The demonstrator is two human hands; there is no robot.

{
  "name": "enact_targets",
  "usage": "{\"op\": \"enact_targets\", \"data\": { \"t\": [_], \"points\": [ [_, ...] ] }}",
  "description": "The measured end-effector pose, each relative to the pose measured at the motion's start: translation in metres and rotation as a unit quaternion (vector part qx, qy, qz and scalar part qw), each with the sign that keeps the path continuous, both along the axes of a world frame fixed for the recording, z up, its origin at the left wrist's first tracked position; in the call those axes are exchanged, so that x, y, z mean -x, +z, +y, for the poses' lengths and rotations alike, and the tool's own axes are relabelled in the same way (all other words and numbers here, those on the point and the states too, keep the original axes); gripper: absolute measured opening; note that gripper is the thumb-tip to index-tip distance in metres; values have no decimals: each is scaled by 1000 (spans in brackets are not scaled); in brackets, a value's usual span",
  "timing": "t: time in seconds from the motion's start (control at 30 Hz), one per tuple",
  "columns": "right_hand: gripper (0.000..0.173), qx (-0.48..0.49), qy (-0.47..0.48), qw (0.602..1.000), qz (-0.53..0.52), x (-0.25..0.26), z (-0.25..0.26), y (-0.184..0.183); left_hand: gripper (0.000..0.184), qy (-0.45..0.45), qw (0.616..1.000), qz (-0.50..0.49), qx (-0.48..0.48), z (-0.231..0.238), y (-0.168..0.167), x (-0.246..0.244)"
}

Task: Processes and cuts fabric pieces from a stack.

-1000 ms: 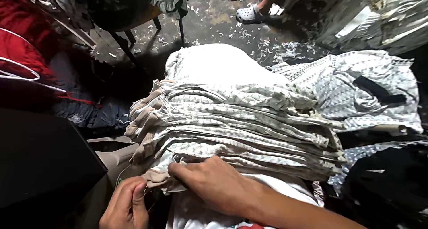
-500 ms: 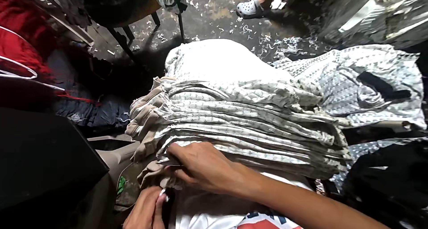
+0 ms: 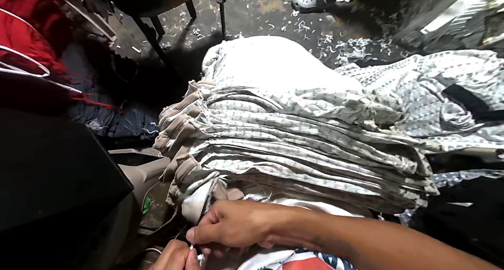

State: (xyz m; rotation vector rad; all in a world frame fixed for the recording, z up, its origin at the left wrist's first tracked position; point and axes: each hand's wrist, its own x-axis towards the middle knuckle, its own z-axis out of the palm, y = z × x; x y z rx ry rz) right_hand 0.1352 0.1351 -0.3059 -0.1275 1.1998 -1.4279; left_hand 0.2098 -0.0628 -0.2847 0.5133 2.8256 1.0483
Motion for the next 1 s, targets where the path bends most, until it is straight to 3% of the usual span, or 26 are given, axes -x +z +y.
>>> {"op": "enact_targets", "data": {
  "t": [0.1, 0.2, 0.27, 0.33, 0.47, 0.57, 0.67, 0.83, 1.0],
  "points": [
    [38, 5, -37, 999, -19, -3, -5, -3, 29, 20, 999, -16, -27, -1, -2, -1],
    [39, 0, -102, 994, -47, -1, 7, 3, 27, 141, 989, -16, -27, -14, -7, 1],
    [38, 18, -136, 988, -69, 1, 19, 9, 47, 193, 980, -37, 34, -21, -4, 7],
    [37, 38, -168, 981, -84, 1, 26, 9, 56, 160, 984, -35, 70, -20, -4, 10],
    [40, 29, -204, 970, -127, 0, 28, 3, 33, 25, 998, 3, 63, 13, -19, 14],
    [40, 31, -206, 969, -135, -1, 34, 5, 30, 20, 994, 60, 92, 22, -55, 22],
    [39, 16, -219, 965, -144, -4, 44, 9, 22, 5, 995, 61, 75, 17, -52, 26],
    [37, 26, -106, 987, -115, -9, 48, 9, 28, 7, 1000, 4, 26, 1, -16, 14],
    [40, 9, -13, 994, -105, 0, 42, 8, 31, -18, 1000, 12, -1, -6, -6, 9]
  ]
}}
